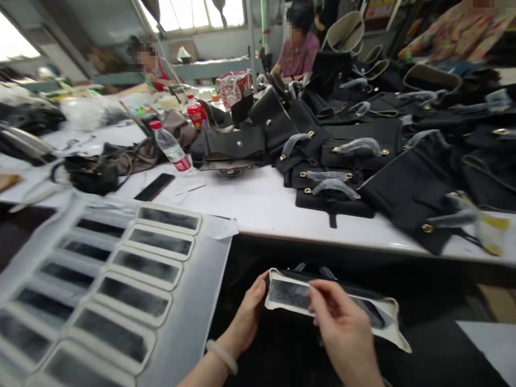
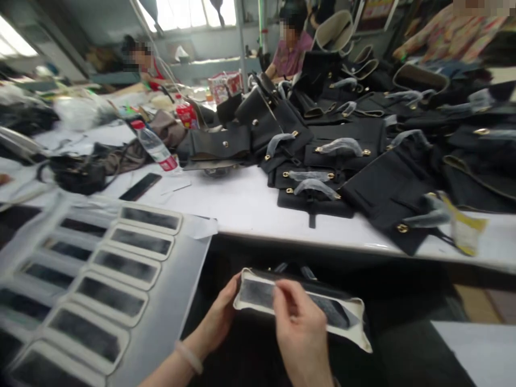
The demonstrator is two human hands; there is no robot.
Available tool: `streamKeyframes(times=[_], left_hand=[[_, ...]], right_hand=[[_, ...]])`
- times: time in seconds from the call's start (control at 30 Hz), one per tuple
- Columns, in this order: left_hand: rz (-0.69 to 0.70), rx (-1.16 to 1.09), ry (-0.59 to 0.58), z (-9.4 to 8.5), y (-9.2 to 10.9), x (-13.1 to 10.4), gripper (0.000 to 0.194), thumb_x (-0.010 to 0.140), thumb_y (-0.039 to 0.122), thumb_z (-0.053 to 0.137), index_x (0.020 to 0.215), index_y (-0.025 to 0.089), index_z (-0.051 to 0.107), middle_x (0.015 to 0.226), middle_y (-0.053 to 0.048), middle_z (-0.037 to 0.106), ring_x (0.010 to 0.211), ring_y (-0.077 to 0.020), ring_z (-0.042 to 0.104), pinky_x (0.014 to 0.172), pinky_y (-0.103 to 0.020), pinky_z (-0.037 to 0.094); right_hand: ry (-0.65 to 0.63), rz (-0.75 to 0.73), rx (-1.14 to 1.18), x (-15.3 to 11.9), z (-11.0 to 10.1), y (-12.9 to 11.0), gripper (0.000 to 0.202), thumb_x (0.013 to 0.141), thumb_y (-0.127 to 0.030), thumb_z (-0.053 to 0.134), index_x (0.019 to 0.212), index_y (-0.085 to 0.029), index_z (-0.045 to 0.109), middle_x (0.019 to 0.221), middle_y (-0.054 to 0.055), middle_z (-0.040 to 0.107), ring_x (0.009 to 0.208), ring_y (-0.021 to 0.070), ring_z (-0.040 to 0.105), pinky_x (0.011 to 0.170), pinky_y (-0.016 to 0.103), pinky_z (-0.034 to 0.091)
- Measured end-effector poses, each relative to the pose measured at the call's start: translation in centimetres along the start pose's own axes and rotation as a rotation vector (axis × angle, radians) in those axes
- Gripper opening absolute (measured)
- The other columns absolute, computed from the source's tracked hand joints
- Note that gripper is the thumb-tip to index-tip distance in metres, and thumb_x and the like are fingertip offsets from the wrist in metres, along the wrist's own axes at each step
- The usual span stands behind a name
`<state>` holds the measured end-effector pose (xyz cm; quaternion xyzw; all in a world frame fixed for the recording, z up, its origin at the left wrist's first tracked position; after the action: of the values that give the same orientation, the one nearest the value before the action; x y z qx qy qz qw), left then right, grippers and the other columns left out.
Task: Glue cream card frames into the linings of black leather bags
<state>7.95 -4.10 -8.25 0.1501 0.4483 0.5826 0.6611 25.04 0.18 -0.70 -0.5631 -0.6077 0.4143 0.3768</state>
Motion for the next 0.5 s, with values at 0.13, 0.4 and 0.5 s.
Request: streamKeyframes(times=[0.13, 0.4, 0.5], left_hand=[[-0.035, -0.026, -0.039, -0.8, 0.7, 0.3, 0.050, 0.087, 0.043, 0.064, 0.131, 0.020, 0.062, 0.130, -0.010, 0.065, 0.124, -0.0313, 0.055, 0.102, -0.039, 0.041], [-0.058, 0.250, 0.249, -0.7, 0.4, 1.4, 0.062, 0.064, 0.045, 0.080, 0.117, 0.019, 0.064, 0.104, -0.002, 0.075, 0.100, -0.0286, 0.066, 0.076, -0.027, 0.049], [-0.096, 0.210, 0.344, -0.4, -0.3, 2.6, 0.061, 0.055, 0.047, 0.083, 0.107, 0.024, 0.063, 0.086, 0.004, 0.074, 0.076, -0.0230, 0.067, 0.061, -0.024, 0.048]], right_hand=[[0.348, 0.083, -0.005, -1.0, -3.1, 0.8, 0.040, 0.077, -0.056, 0.070, 0.096, -0.020, 0.072, 0.082, 0.004, 0.072, 0.065, 0.0186, 0.067, 0.066, 0.026, 0.055], [0.675, 0.317, 0.113, -1.6, -11.3, 5.7, 0.054, 0.070, -0.059, 0.076, 0.103, -0.018, 0.068, 0.098, 0.008, 0.071, 0.090, 0.0246, 0.065, 0.091, 0.039, 0.049], [0.600, 0.409, 0.273, -1.8, -12.9, 8.5, 0.055, 0.071, -0.058, 0.077, 0.105, -0.015, 0.069, 0.100, 0.010, 0.072, 0.098, 0.0264, 0.065, 0.088, 0.038, 0.050]])
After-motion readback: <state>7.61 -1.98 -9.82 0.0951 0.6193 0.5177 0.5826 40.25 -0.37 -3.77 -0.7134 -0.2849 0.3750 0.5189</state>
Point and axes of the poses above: each hand's wrist, its own x-axis towards the middle knuckle, its own z-axis out of the palm, y = z × x, the point moved 1 cm from there along x, towards the middle knuckle
